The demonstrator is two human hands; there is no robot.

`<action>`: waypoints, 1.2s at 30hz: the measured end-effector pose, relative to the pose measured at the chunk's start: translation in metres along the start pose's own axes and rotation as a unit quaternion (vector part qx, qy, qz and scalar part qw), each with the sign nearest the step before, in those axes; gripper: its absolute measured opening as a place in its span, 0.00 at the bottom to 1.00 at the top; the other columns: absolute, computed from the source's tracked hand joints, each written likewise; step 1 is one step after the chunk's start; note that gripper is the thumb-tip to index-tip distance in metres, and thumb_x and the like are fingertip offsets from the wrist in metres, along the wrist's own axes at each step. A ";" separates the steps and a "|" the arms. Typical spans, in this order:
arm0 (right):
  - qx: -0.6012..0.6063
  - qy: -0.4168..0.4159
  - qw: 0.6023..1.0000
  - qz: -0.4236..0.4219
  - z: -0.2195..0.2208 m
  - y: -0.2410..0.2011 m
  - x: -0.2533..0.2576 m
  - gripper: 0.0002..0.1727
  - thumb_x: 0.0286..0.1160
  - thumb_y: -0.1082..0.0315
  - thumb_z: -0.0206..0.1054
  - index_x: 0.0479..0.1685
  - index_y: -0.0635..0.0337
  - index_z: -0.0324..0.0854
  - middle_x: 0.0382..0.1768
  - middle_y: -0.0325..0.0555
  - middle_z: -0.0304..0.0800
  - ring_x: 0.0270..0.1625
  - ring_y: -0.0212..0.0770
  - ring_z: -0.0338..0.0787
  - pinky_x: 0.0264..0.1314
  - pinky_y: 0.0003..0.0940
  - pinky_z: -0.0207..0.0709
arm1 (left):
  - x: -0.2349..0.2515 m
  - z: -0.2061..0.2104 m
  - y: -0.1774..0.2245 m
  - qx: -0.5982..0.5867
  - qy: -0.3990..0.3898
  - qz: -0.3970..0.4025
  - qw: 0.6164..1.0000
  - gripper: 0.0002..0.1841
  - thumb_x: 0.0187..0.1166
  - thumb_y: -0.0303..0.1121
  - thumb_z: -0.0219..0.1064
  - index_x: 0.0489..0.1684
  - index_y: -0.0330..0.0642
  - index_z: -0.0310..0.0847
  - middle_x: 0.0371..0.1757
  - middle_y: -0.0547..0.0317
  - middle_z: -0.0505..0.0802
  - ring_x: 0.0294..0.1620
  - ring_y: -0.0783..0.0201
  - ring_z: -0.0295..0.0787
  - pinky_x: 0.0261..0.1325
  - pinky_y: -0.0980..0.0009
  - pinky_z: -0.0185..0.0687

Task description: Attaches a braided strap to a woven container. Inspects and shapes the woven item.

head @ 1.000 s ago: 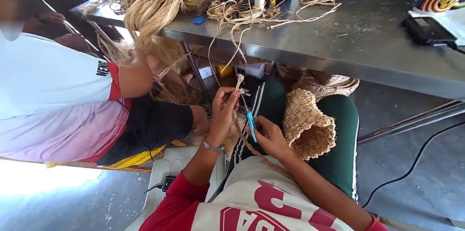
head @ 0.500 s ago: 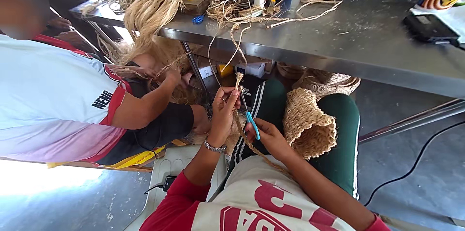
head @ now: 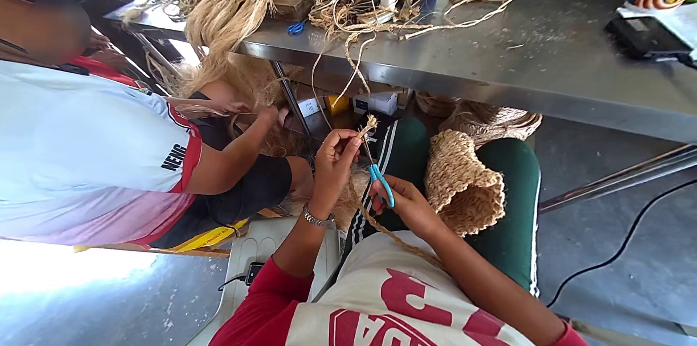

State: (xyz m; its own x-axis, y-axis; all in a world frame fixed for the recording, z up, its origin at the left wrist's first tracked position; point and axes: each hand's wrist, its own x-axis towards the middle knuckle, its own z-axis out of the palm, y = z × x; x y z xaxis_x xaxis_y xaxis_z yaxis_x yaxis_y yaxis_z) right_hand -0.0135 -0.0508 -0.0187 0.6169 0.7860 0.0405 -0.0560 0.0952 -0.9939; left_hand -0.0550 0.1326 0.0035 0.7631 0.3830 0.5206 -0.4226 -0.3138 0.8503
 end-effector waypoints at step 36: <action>0.038 0.058 0.983 0.172 0.010 0.034 0.027 0.19 0.89 0.55 0.61 0.30 0.58 0.79 0.16 0.32 0.73 0.18 0.25 0.72 0.23 0.19 0.68 | -0.029 -0.015 -0.066 -0.071 0.031 -0.187 0.979 0.05 0.84 0.32 0.67 0.49 0.45 0.85 0.40 0.63 0.90 0.34 0.71 0.88 0.42 0.74 0.88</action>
State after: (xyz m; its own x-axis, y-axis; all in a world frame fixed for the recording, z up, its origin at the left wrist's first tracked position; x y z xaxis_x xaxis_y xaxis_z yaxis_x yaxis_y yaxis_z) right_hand -0.0069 -0.0206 -0.0504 0.6361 0.7052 -0.3131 -0.3329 -0.1152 -0.9359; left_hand -0.0565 0.1548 -0.0664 0.8476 0.5023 0.1710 -0.1864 -0.0200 0.9823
